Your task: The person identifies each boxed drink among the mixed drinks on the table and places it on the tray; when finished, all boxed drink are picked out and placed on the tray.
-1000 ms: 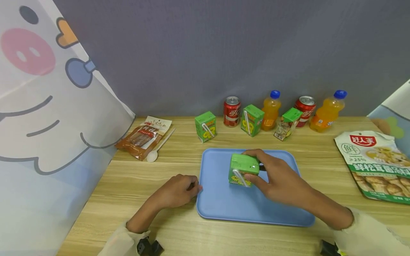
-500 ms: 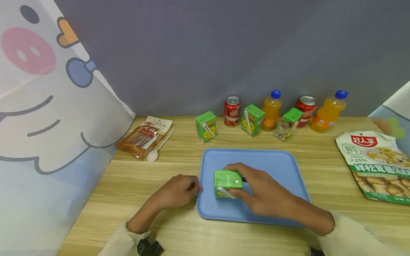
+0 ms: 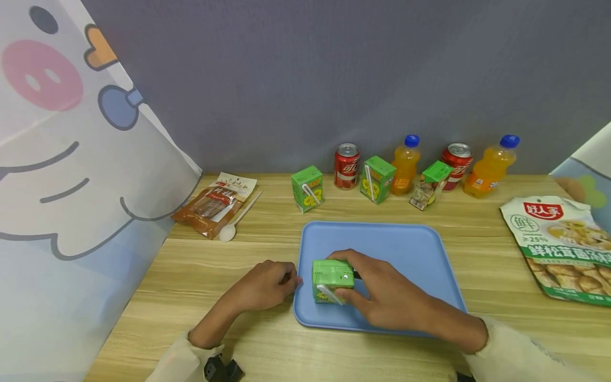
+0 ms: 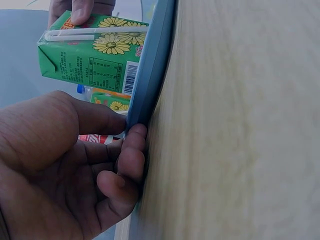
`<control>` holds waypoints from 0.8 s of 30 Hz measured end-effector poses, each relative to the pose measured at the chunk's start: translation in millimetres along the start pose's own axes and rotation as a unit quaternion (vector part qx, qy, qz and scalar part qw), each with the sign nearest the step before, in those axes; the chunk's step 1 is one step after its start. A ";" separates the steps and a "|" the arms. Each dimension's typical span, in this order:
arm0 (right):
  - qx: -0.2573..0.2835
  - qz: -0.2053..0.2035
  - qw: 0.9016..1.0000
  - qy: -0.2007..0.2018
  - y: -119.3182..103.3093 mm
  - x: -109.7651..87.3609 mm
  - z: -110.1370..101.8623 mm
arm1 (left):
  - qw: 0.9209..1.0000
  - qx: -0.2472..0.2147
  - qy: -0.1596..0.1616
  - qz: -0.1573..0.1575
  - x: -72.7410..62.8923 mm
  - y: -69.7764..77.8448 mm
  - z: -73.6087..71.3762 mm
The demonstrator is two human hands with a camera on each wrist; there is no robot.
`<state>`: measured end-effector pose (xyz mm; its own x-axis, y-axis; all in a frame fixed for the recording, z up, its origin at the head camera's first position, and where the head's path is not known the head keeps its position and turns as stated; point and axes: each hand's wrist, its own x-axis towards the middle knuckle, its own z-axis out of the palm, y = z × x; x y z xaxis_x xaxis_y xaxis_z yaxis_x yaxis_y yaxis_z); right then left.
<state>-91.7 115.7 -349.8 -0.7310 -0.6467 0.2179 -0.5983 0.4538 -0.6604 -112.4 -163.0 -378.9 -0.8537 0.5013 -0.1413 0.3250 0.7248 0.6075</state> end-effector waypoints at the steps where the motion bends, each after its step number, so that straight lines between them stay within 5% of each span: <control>1: -0.001 -0.001 1.000 0.001 0.3 0.1 0.3 | 1.000 -0.001 -0.001 -0.001 -0.2 0.2 -0.1; 17: 0.012 0.013 1.000 -0.007 2.2 1.3 0.3 | 1.000 0.002 -0.001 -0.001 -1.0 1.7 -1.3; 24: 0.024 0.023 0.999 -0.013 2.9 1.2 -16.8 | 1.000 0.000 -0.004 -0.004 -0.6 2.6 -1.2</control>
<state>-99.9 126.5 -339.3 -0.7479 -0.6421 0.1682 -0.5473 0.4532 -0.7036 -111.5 -162.0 -376.4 -0.8531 0.4991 -0.1521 0.3184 0.7289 0.6061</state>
